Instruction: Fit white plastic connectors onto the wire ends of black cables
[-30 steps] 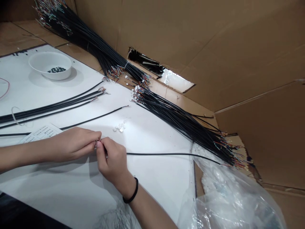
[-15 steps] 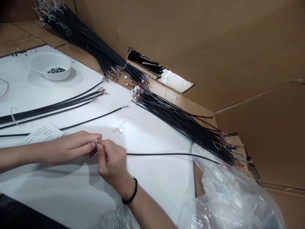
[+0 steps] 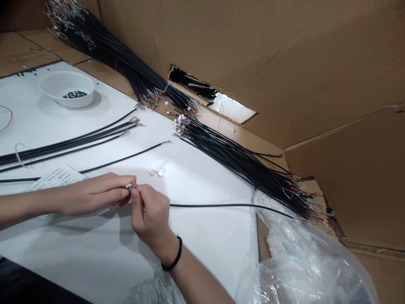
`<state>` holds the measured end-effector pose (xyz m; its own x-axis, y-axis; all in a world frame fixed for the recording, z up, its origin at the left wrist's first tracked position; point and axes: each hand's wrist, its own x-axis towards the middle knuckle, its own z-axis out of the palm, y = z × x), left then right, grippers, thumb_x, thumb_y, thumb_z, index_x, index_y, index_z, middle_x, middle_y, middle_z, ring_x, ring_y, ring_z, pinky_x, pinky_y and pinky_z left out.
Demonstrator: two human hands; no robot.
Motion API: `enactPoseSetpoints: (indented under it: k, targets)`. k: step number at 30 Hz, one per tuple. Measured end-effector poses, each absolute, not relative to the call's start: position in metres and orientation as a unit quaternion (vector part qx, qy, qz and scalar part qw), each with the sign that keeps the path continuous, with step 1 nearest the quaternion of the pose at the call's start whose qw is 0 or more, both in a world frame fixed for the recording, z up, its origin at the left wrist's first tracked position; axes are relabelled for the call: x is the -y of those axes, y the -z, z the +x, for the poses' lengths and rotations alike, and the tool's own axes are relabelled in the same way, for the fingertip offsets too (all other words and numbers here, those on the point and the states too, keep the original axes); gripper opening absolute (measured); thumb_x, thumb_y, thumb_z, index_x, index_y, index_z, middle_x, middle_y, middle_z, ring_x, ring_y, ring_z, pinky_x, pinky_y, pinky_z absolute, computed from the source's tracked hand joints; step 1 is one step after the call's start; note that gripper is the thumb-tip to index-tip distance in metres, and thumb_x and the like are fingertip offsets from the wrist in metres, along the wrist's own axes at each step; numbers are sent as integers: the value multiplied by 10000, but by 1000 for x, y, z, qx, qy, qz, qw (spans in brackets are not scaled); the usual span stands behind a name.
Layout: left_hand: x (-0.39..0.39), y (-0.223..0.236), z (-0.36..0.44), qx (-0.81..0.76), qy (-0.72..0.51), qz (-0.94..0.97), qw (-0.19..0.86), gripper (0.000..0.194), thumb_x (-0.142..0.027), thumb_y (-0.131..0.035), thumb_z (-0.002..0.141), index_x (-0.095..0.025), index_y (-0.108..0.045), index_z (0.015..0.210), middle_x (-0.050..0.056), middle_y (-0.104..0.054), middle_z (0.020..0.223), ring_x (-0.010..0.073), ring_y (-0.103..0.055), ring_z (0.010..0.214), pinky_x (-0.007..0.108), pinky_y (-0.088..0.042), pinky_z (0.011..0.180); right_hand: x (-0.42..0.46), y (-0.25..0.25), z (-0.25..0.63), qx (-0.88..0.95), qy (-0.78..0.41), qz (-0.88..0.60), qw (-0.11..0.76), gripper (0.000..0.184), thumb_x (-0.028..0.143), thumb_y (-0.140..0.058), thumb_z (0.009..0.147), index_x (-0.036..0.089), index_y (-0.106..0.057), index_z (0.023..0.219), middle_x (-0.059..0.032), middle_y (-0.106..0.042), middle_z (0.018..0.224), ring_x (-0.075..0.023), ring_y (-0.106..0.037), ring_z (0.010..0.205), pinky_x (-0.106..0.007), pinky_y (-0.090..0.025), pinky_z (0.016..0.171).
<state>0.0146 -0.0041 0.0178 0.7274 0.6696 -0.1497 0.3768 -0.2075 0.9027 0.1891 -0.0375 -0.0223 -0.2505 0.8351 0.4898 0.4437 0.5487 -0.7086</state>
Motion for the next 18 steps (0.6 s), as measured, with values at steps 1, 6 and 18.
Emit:
enactPoseSetpoints:
  k: [1, 6, 18]
  targets:
    - [4, -18, 15, -344, -141, 761, 532, 271, -261, -321, 983, -178, -445, 758, -17, -507, 716, 125, -471, 665, 261, -375, 638, 38, 22, 189, 758, -220, -423, 446, 223, 143, -438, 925, 201, -483, 714, 48, -422, 562, -80, -347, 456, -225, -294, 457]
    - [3, -16, 15, -351, -155, 760, 524, 316, -285, -319, 1004, -168, -488, 764, -12, -532, 728, 126, -496, 694, 252, -383, 664, 37, 23, 189, 748, -224, -432, 451, 223, 151, -437, 932, 198, -493, 721, 45, -433, 566, -80, -355, 467, -220, -304, 462]
    - [-3, -11, 14, -380, -180, 731, 537, 395, -403, -370, 984, -160, -495, 699, -24, -506, 648, 111, -455, 614, 240, -359, 601, 36, 28, 188, 752, -168, -447, 456, 187, 119, -462, 930, 174, -529, 765, 36, -473, 591, -78, -383, 485, -209, -323, 479]
